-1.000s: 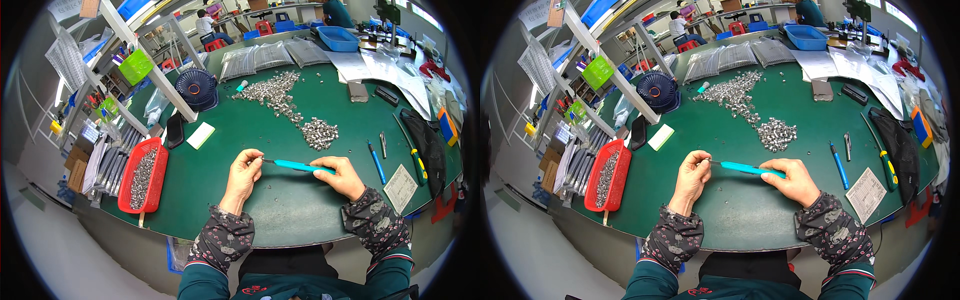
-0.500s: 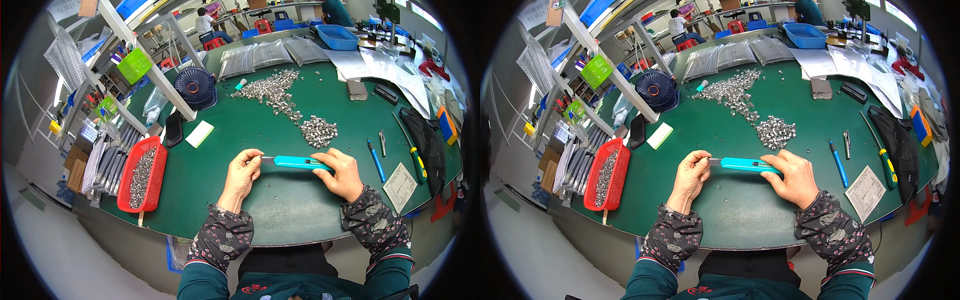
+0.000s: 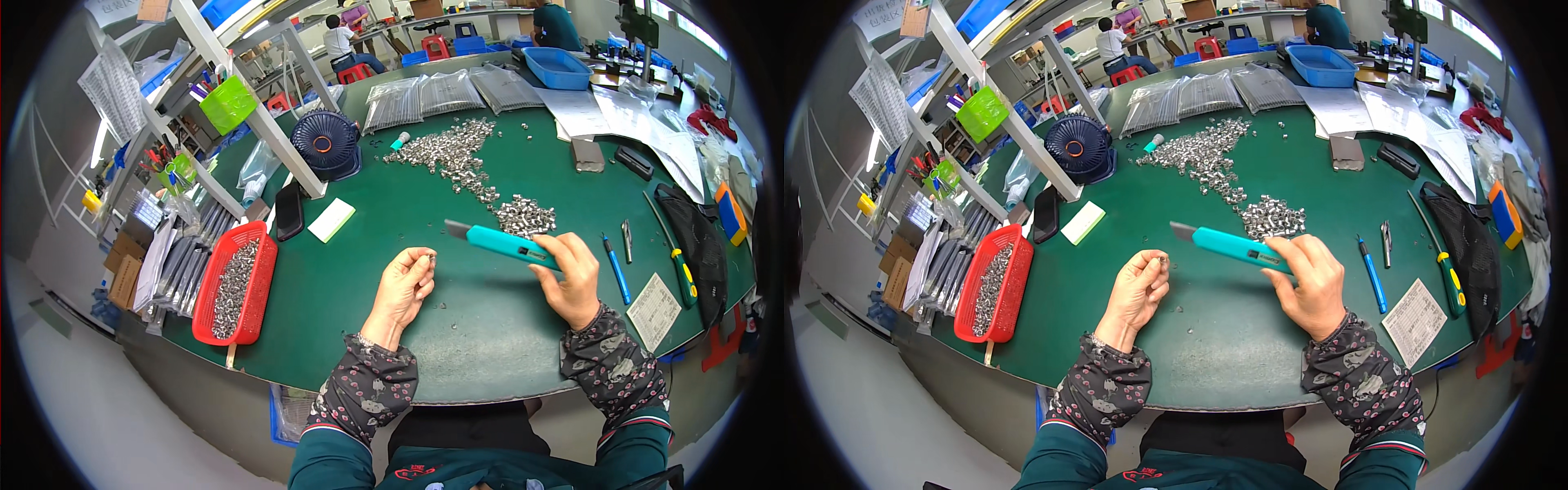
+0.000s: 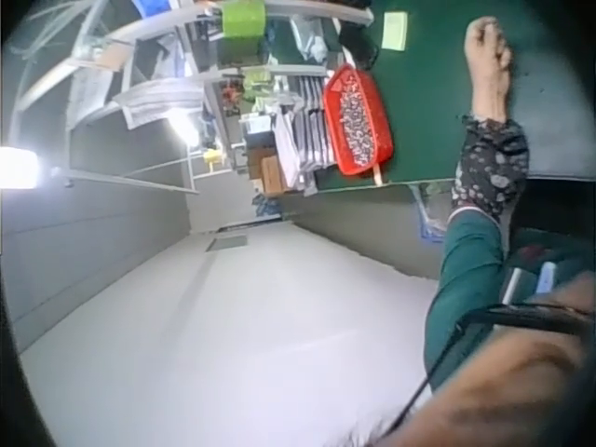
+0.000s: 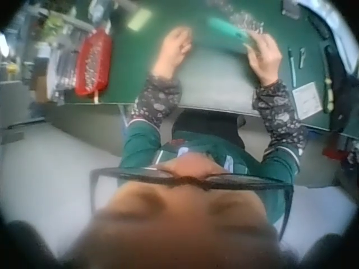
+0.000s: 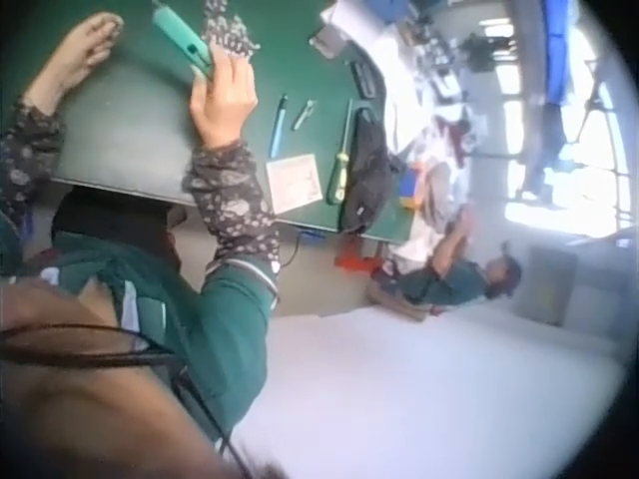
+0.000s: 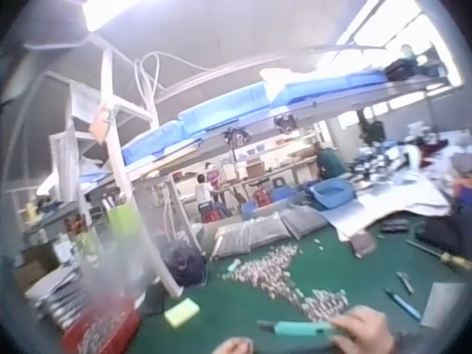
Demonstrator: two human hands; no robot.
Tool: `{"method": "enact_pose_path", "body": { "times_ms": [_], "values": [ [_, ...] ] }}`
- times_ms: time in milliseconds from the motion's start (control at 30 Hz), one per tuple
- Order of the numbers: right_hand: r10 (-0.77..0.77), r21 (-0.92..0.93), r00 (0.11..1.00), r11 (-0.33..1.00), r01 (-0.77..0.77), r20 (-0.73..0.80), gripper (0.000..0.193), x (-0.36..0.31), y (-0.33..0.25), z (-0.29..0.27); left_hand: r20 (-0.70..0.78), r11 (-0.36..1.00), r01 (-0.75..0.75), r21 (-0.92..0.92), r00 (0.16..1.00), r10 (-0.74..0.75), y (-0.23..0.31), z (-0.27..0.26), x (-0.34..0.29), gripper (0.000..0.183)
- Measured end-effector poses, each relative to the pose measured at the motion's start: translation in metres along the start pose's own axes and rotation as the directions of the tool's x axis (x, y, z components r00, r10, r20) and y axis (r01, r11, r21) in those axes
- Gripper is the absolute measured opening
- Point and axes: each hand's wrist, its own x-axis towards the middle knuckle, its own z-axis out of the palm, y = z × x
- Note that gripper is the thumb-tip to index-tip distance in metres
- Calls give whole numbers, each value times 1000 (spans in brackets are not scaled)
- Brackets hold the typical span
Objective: Inspecting and sorting small metal hardware parts using a utility knife at a workbench.
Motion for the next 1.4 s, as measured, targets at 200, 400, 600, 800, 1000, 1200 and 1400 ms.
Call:
{"method": "enact_pose_path", "body": {
  "times_ms": [200, 400, 600, 800, 1000, 1200, 1400],
  "values": [
    [-12, -231, 994, 972, 37, 112, 43, -3, 4, 4, 1, 1000, 13, -13, 1000, -13, 2, 1, 0, 10],
    [-19, -239, 1000, 971, 19, -2, 33, 5, -3, -2, 4, 998, 23, -54, 1000, -23, 4, 1, 0, 10],
    [126, -169, 982, 980, -101, 140, 35, 1, 3, -2, 29, 976, 116, -187, 993, -112, 10, -1, -3, 6],
    [223, 87, 970, 973, -215, -97, 34, 4, 9, -3, -70, 976, 190, 105, 981, -183, -2, 28, 6, 11],
    [249, 112, 960, 966, -235, -130, 34, 3, 15, -5, -64, 736, 209, 644, 973, -220, -21, 81, 36, 16],
    [242, 130, 956, 966, -223, -166, 34, 4, 16, -8, 59, 69, -67, 995, 992, 110, -47, 105, 57, 20],
    [259, 154, 953, 960, -236, -154, 35, 3, 13, -7, 161, -119, -142, 983, 971, 179, -66, 101, 62, 15]
  ]
}}
